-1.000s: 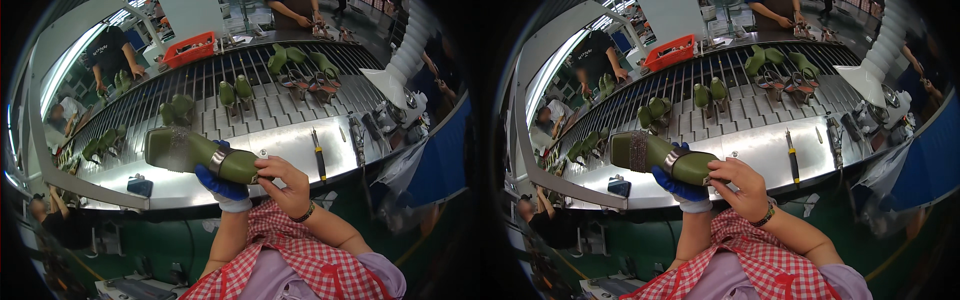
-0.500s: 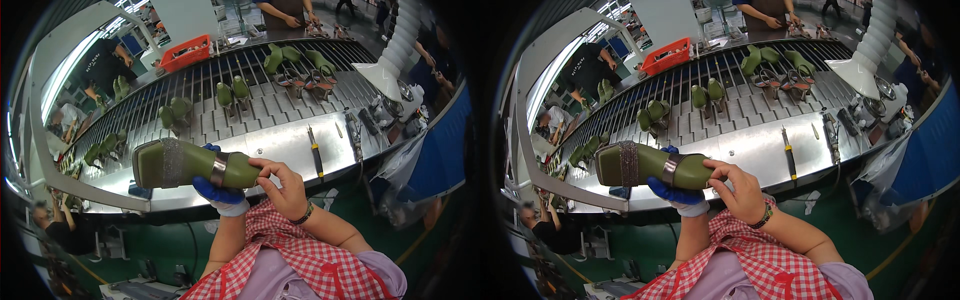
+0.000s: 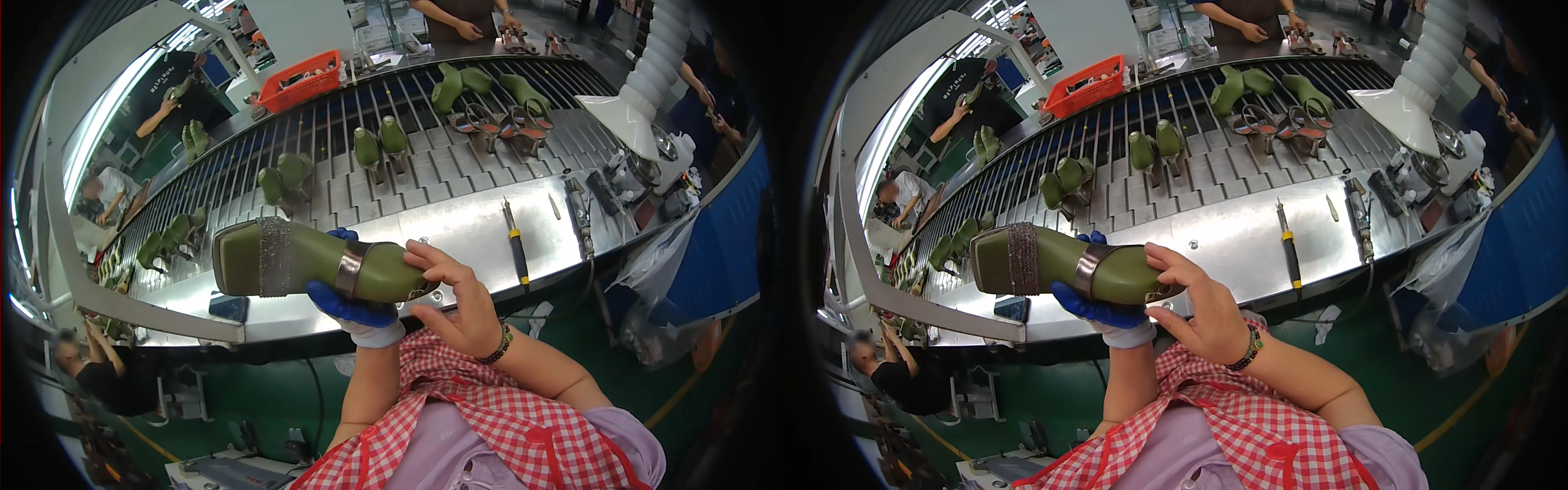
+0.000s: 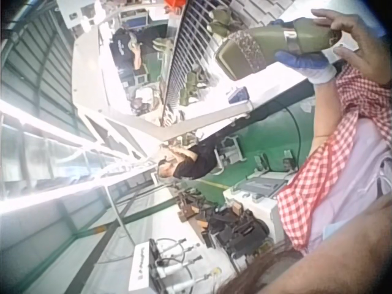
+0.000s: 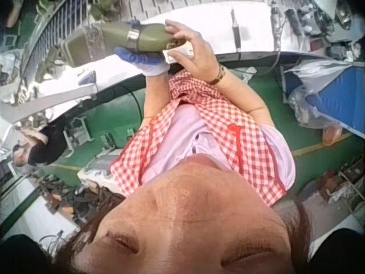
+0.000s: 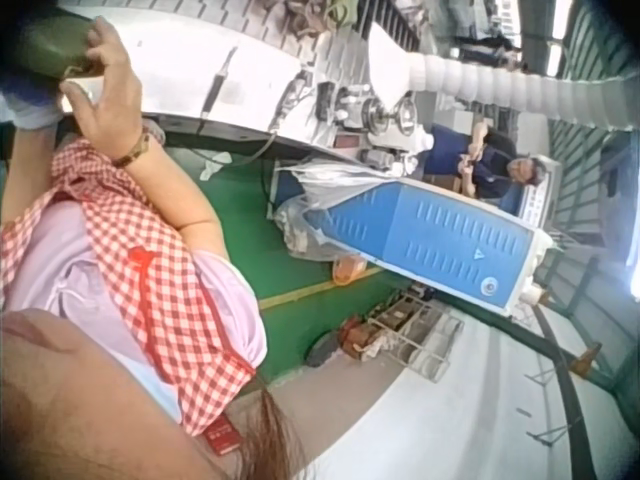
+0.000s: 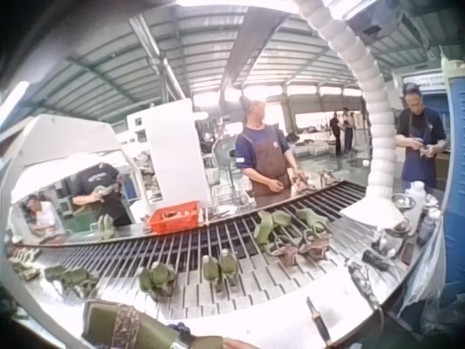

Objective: The person assembles green high-heeled shoes on a factory assembly line. They pick up shoe uppers from the conveyor, attach them to the heel components, and use a screwdriver to tighten screws on the heel. The person also uses a cloth to wipe the shoes and inspects the assembly before placing the finished shoes back on the line.

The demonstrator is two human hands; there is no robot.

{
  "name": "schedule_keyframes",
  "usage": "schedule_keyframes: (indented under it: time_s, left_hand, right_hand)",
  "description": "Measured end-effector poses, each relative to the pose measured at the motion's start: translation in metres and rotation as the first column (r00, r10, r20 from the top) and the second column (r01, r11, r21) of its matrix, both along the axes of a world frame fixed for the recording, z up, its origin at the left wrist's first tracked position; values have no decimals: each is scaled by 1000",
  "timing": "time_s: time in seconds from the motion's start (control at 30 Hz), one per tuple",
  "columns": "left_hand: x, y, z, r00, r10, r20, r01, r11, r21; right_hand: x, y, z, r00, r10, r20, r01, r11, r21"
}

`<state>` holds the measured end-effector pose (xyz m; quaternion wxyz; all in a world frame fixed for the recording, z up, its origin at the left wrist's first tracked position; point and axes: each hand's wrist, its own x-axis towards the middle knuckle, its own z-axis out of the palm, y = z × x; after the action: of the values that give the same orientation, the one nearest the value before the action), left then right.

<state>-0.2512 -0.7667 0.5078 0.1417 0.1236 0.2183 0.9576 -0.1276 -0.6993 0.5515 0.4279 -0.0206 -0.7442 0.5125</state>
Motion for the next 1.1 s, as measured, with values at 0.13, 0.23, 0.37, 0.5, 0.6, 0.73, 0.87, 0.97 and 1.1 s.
schedule_keyframes:
  time_s: [0.13,0.23,0.37,0.5,0.6,0.73,0.87,0.97,1.1]
  left_hand:
    - [-3,-1,-2,999,-12,-41,12,1000,-11]
    - [-11,-4,-9,996,-65,61,63,998,23]
    - [-30,-10,-13,957,-206,202,182,975,131]
    - [-1,-19,18,584,-691,427,626,718,305]
    - [17,-20,25,332,-825,457,749,525,404]
    - [31,-22,33,267,-860,436,894,390,222]
    - [40,-29,51,246,-856,455,943,321,94]
    - [41,-33,45,211,-871,443,950,289,115]
    - [41,-42,25,139,-935,326,950,219,222]
  right_hand:
    - [0,9,-4,996,-9,84,-7,984,179]
    - [2,9,1,995,47,86,-72,944,322]
    - [12,17,15,987,134,85,-151,957,247]
    - [3,53,4,988,137,73,-108,945,-310]
    - [-12,68,8,979,188,77,-128,864,-487]
    - [-24,76,2,958,277,72,-190,803,-565]
    - [-33,76,-17,888,456,55,-288,646,-707]
    - [-33,74,-31,814,566,-128,-386,363,-848]
    - [-38,64,-31,818,543,-189,-363,233,-902]
